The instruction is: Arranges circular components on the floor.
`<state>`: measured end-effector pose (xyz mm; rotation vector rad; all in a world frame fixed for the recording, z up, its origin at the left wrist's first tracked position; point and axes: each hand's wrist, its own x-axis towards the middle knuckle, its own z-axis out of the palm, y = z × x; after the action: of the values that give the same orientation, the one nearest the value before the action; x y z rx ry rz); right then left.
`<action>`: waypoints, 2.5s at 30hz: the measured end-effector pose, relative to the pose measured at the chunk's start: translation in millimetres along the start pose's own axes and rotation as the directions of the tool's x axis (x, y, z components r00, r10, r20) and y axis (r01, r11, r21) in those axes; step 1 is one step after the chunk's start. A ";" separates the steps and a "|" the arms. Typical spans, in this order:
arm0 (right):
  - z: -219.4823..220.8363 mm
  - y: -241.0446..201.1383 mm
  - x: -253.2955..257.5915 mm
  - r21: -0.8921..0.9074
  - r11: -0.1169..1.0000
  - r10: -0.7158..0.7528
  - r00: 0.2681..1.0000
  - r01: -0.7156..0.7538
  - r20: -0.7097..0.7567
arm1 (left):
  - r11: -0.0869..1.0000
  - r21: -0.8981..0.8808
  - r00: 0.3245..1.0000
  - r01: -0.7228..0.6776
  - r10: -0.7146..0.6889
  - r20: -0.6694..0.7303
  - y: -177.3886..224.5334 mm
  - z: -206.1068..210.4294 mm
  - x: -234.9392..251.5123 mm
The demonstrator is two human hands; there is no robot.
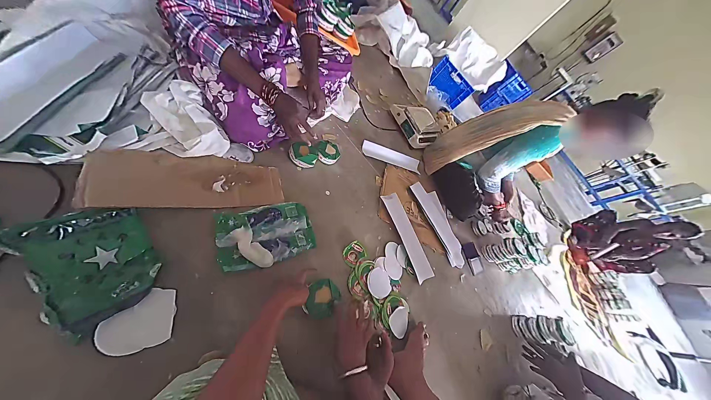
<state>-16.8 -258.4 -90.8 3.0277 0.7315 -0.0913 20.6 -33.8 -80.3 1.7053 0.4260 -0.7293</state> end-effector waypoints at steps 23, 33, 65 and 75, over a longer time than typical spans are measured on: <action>-3.9 49.6 122.9 0.191 0.810 0.488 0.818 -0.554 0.305 | 0.998 0.044 0.985 -0.033 0.040 -0.165 -10.4 -9.3 6.7; -4.2 74.6 117.8 0.272 0.840 0.435 0.883 -0.468 0.175 | 0.999 0.023 0.966 -0.033 0.038 -0.256 -14.2 -6.7 4.2; -54.4 60.8 -28.1 0.381 0.878 0.013 0.781 0.291 -0.624 | 0.830 -0.542 0.988 -0.132 0.155 -0.004 42.7 91.7 -57.7; -49.8 35.6 -18.4 0.911 0.080 0.213 0.900 -0.404 0.380 | 0.897 -0.411 0.952 -0.162 0.032 -0.304 3.5 87.1 -57.4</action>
<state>-14.3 -296.6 -39.6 4.1978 -0.2903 -1.3260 -40.8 -112.8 -51.0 1.3961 0.6499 -0.2757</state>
